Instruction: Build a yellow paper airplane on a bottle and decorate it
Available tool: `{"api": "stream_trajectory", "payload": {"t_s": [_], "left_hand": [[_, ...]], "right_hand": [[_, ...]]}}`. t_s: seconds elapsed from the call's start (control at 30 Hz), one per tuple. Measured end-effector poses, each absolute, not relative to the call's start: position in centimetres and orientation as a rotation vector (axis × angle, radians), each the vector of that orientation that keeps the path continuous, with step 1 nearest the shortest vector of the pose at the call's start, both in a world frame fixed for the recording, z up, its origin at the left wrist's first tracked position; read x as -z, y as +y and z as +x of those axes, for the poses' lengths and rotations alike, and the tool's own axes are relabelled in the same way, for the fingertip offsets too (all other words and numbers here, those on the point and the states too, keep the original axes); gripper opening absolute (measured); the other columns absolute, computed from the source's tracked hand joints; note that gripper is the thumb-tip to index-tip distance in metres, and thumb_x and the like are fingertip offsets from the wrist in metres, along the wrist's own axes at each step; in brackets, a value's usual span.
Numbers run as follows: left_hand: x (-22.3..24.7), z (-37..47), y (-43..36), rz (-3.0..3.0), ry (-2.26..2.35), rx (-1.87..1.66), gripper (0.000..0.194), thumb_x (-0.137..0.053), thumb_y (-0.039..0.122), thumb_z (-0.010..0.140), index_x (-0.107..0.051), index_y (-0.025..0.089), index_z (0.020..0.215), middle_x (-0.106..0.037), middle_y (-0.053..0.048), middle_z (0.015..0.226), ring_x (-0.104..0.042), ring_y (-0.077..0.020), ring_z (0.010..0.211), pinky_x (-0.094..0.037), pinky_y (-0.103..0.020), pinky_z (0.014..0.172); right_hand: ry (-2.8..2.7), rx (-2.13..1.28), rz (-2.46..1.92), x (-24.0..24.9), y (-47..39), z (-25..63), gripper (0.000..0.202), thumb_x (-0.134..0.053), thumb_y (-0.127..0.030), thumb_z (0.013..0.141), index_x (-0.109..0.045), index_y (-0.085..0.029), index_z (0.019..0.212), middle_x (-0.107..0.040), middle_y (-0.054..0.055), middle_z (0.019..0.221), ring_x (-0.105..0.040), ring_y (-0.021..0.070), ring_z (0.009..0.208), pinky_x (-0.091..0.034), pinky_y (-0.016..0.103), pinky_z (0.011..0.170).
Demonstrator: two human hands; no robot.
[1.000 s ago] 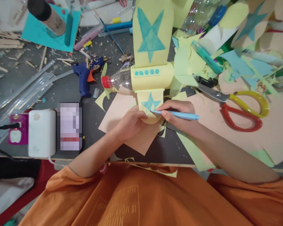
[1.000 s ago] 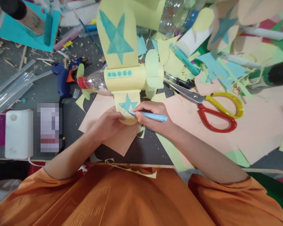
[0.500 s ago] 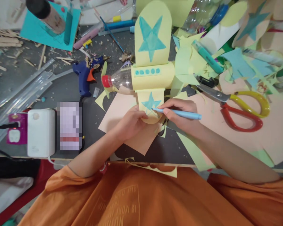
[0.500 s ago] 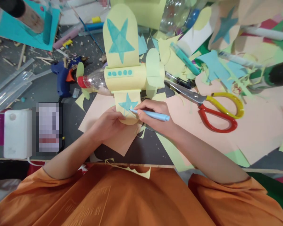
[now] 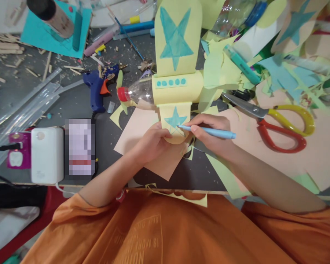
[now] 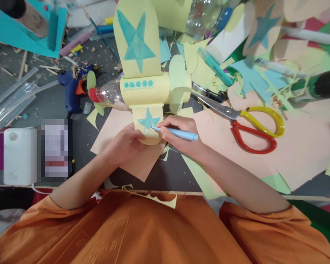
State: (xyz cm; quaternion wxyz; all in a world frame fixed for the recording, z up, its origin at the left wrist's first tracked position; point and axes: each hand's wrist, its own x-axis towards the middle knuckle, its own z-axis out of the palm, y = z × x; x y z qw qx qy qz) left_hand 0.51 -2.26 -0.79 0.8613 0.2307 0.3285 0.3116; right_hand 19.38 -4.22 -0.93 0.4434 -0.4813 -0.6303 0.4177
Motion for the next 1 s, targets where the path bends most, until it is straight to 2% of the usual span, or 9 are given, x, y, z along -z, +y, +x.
{"api": "stream_trajectory", "payload": {"t_s": [0.17,0.37,0.6,0.83,1.0], "left_hand": [[0.68,0.5,-2.27,0.473,0.709,-0.637,0.039,-0.057,0.007,0.064,-0.07,0.018,0.099,-0.076,-0.003,0.09,-0.07,-0.0238,0.104,-0.049,-0.035,0.097],[0.73,0.52,-2.28,0.453,0.716,-0.666,0.04,-0.058,0.005,0.062,-0.07,0.018,0.098,-0.076,-0.002,0.091,-0.069,-0.0192,0.093,-0.049,-0.031,0.091],[0.77,0.47,-2.29,0.461,0.68,-0.657,0.038,-0.057,0.005,0.063,-0.072,0.016,0.096,-0.074,-0.002,0.081,-0.067,-0.0186,0.083,-0.049,-0.031,0.084],[1.01,0.4,-2.37,0.465,0.705,-0.663,0.041,-0.057,0.004,0.066,-0.07,0.016,0.102,-0.076,-0.004,0.092,-0.069,-0.0222,0.098,-0.048,-0.034,0.095],[0.92,0.51,-2.25,0.453,0.708,-0.656,0.034,-0.059,0.006,0.065,-0.07,0.017,0.095,-0.076,-0.005,0.091,-0.07,-0.025,0.104,-0.049,-0.037,0.099]], "right_hand": [[-1.584,-1.007,-1.172,0.73,-4.36,19.4,0.014,-0.067,-0.031,0.09,-0.076,-0.024,0.083,-0.077,0.001,0.075,-0.069,0.0142,0.062,-0.054,0.027,0.055],[-1.506,-1.001,-1.271,1.16,-4.42,19.41,0.012,-0.067,-0.032,0.091,-0.076,-0.026,0.086,-0.078,0.001,0.077,-0.069,0.016,0.063,-0.054,0.029,0.055],[-1.656,-1.099,-1.175,0.8,-4.19,19.92,0.016,-0.066,-0.034,0.092,-0.076,-0.024,0.085,-0.077,0.002,0.077,-0.068,0.0137,0.062,-0.055,0.027,0.058],[-1.543,-0.946,-1.273,0.8,-4.36,19.51,0.014,-0.064,-0.027,0.09,-0.076,-0.025,0.082,-0.077,0.0,0.074,-0.066,0.0136,0.059,-0.051,0.026,0.052],[-1.545,-0.982,-1.237,0.71,-4.24,19.3,0.016,-0.065,-0.03,0.09,-0.075,-0.025,0.078,-0.076,0.001,0.073,-0.066,0.014,0.058,-0.051,0.027,0.053]]}}
